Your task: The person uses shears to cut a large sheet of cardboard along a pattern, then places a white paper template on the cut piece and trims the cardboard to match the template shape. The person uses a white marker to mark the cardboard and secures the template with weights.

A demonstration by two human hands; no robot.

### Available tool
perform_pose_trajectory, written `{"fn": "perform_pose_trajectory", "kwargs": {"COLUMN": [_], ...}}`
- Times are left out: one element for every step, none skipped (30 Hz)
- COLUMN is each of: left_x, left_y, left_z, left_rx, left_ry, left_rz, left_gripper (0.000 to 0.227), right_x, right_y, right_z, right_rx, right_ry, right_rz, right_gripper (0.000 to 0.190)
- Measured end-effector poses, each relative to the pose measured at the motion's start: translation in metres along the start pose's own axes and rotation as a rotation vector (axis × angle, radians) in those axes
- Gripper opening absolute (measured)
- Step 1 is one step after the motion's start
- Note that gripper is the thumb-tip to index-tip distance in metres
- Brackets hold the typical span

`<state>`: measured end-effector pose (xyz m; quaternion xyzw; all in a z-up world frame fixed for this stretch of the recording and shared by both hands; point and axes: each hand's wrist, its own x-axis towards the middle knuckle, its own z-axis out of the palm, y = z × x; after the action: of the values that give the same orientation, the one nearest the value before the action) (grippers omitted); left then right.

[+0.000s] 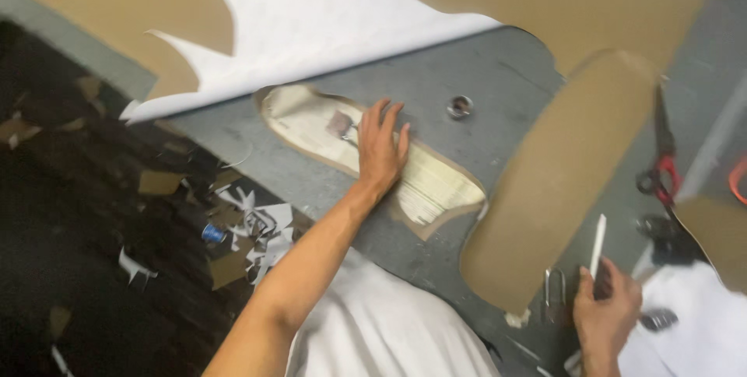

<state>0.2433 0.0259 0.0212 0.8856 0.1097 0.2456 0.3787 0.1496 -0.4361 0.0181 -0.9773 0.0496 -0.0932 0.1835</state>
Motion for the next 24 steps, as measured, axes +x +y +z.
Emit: {"fn": "perform_pose_trajectory", "kwargs": {"left_x": [-0.011, -0.023, -0.035, -0.044, -0.055, -0.064, -0.072, -0.082, -0.089, -0.095, -0.096, -0.098, -0.096, -0.091, -0.083, -0.076, -0.069, -0.061, -0.053, -0.046, -0.04, -0.036, -0.033, -0.032], "left_y": [-0.009, -0.022, -0.032, -0.04, -0.046, -0.051, -0.055, -0.056, -0.058, -0.06, -0.066, -0.071, -0.078, -0.085, -0.094, -0.099, -0.103, -0.107, -0.11, -0.111, -0.11, -0.109, -0.109, -0.108], "left_z": [-0.011, -0.025, -0.035, -0.045, -0.054, -0.06, -0.065, -0.069, -0.072, -0.071, -0.07, -0.064, -0.059, -0.054, -0.05, -0.044, -0.038, -0.034, -0.031, -0.029, -0.029, -0.031, -0.034, -0.037], "left_rx": [0.032, 0.081, 0.108, 0.15, 0.193, 0.183, 0.167, 0.101, 0.029, 0.01, -0.009, -0.032, -0.056, -0.086, -0.131, -0.185, -0.241, -0.271, -0.301, -0.335, -0.444, -0.55, -0.658, -0.574], "left_ry": [0.031, 0.08, 0.118, 0.175, 0.231, 0.25, 0.275, 0.309, 0.348, 0.391, 0.435, 0.458, 0.481, 0.491, 0.53, 0.56, 0.588, 0.614, 0.639, 0.655, 0.616, 0.577, 0.535, 0.484], "left_rz": [-0.056, -0.123, -0.137, -0.155, -0.172, -0.261, -0.348, -0.44, -0.524, -0.553, -0.58, -0.615, -0.649, -0.678, -0.723, -0.772, -0.82, -0.847, -0.875, -0.901, -0.97, -1.041, -1.11, -1.046], "left_gripper": [0.041, 0.041, 0.044, 0.046, 0.049, 0.048, 0.047, 0.049, 0.05, 0.051, 0.053, 0.055, 0.056, 0.058, 0.06, 0.063, 0.065, 0.069, 0.072, 0.076, 0.078, 0.08, 0.081, 0.074], "right_x": [0.006, 0.02, 0.031, 0.047, 0.066, 0.085, 0.101, 0.114, 0.126, 0.131, 0.137, 0.136, 0.136, 0.133, 0.132, 0.13, 0.131, 0.13, 0.132, 0.132, 0.133, 0.129, 0.126, 0.12], "right_y": [0.004, 0.001, -0.005, -0.017, -0.038, -0.065, -0.094, -0.123, -0.154, -0.175, -0.199, -0.213, -0.228, -0.238, -0.25, -0.253, -0.256, -0.26, -0.265, -0.268, -0.273, -0.282, -0.296, -0.309], "right_z": [0.006, 0.019, 0.03, 0.044, 0.07, 0.099, 0.127, 0.148, 0.167, 0.175, 0.186, 0.19, 0.196, 0.199, 0.205, 0.207, 0.21, 0.217, 0.223, 0.226, 0.228, 0.233, 0.238, 0.239], "right_rx": [0.012, 0.036, 0.043, 0.056, 0.069, 0.086, 0.106, 0.123, 0.15, 0.167, 0.189, 0.202, 0.221, 0.238, 0.263, 0.279, 0.291, 0.323, 0.35, 0.382, 0.417, 0.452, 0.501, 0.459], "right_ry": [-0.034, -0.07, -0.104, -0.138, -0.175, -0.207, -0.238, -0.258, -0.28, -0.293, -0.306, -0.316, -0.33, -0.339, -0.346, -0.358, -0.371, -0.38, -0.39, -0.396, -0.399, -0.407, -0.416, -0.431], "right_rz": [-0.009, -0.033, -0.055, -0.087, -0.121, -0.165, -0.213, -0.258, -0.313, -0.351, -0.397, -0.416, -0.439, -0.455, -0.471, -0.486, -0.501, -0.518, -0.535, -0.545, -0.563, -0.585, -0.611, -0.638], "right_gripper": [0.033, 0.034, 0.035, 0.037, 0.038, 0.039, 0.04, 0.041, 0.042, 0.044, 0.045, 0.046, 0.047, 0.049, 0.05, 0.051, 0.052, 0.053, 0.055, 0.056, 0.057, 0.059, 0.06, 0.061]}}
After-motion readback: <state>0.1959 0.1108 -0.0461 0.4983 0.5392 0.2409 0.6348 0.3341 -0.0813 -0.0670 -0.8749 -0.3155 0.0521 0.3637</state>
